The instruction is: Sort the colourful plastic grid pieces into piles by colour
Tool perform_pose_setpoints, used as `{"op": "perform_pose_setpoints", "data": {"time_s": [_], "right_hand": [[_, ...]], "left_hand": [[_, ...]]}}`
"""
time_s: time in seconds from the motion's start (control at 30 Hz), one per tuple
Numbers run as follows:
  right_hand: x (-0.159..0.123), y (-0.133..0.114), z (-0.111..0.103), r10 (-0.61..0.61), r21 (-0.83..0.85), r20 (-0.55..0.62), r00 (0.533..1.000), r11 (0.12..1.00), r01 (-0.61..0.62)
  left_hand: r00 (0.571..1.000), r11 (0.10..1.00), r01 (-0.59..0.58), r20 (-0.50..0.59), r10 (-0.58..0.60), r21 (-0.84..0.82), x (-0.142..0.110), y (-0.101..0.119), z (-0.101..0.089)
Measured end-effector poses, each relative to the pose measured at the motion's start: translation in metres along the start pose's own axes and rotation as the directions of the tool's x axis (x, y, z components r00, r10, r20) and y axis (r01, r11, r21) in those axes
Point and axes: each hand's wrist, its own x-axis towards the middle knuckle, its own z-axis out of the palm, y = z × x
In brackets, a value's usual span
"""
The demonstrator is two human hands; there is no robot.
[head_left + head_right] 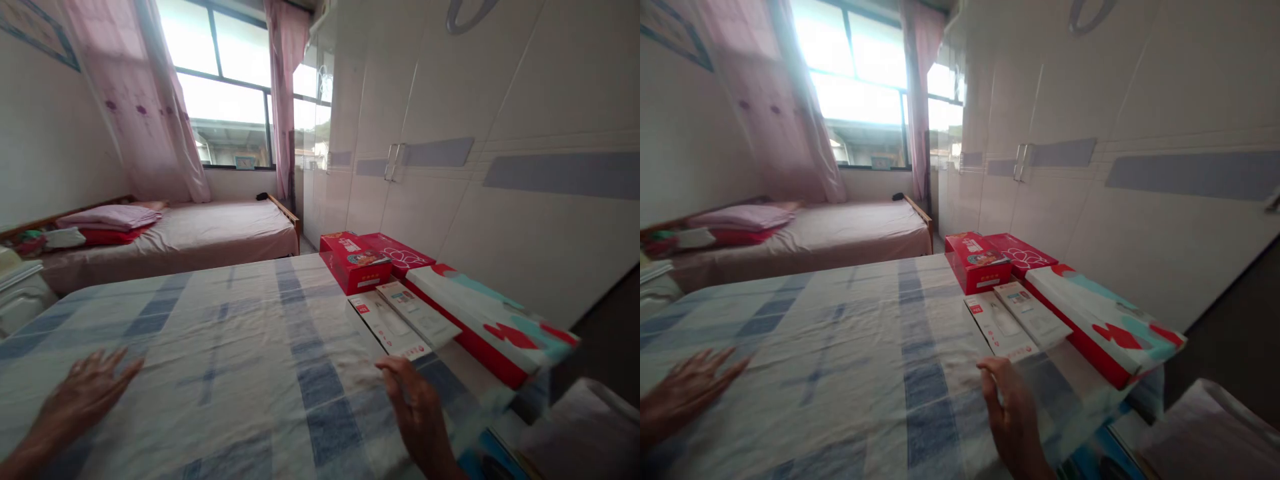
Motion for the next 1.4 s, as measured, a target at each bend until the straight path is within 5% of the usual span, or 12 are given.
{"op": "perform_pose_setpoints", "data": {"time_s": [0.1,0.23,0.3,0.4,0.63,0.83,1.4], "right_hand": [[-0.009,0.017,-0.013,0.153,0.015,-0.218,0.964,0.988,-0.154],[-0.016,0.024,-0.018,0.172,0.058,-0.221,0.96,0.985,-0.163],[-0.016,0.023,-0.019,0.103,0.021,-0.323,0.941,0.995,-0.102],[-0.014,0.027,-0.024,-0.017,-0.118,-0.435,0.9,0.992,-0.038],[-0.021,0.061,-0.021,-0.143,-0.36,-0.193,0.971,0.931,0.065],[-0.012,0.06,-0.008,-0.202,-0.424,-0.214,0.956,0.901,0.096],[0.003,0.052,-0.013,-0.082,-0.152,-0.193,0.978,0.987,0.053]], "left_hand": [[0.99,0.989,0.004,0.138,0.016,-0.147,0.022,0.099,0.001],[0.929,0.914,-0.129,0.277,0.247,-0.384,0.02,0.238,-0.01],[0.885,0.884,-0.172,0.325,0.333,-0.435,0.012,0.286,-0.015],[0.856,0.856,-0.25,0.31,0.414,-0.453,0.002,0.326,-0.013],[0.859,0.862,-0.35,0.24,0.452,-0.366,-0.006,0.333,0.014],[0.868,0.854,-0.398,0.164,0.469,-0.334,-0.01,0.329,0.022],[0.865,0.863,-0.381,0.201,0.459,-0.331,-0.007,0.331,0.02]]}}
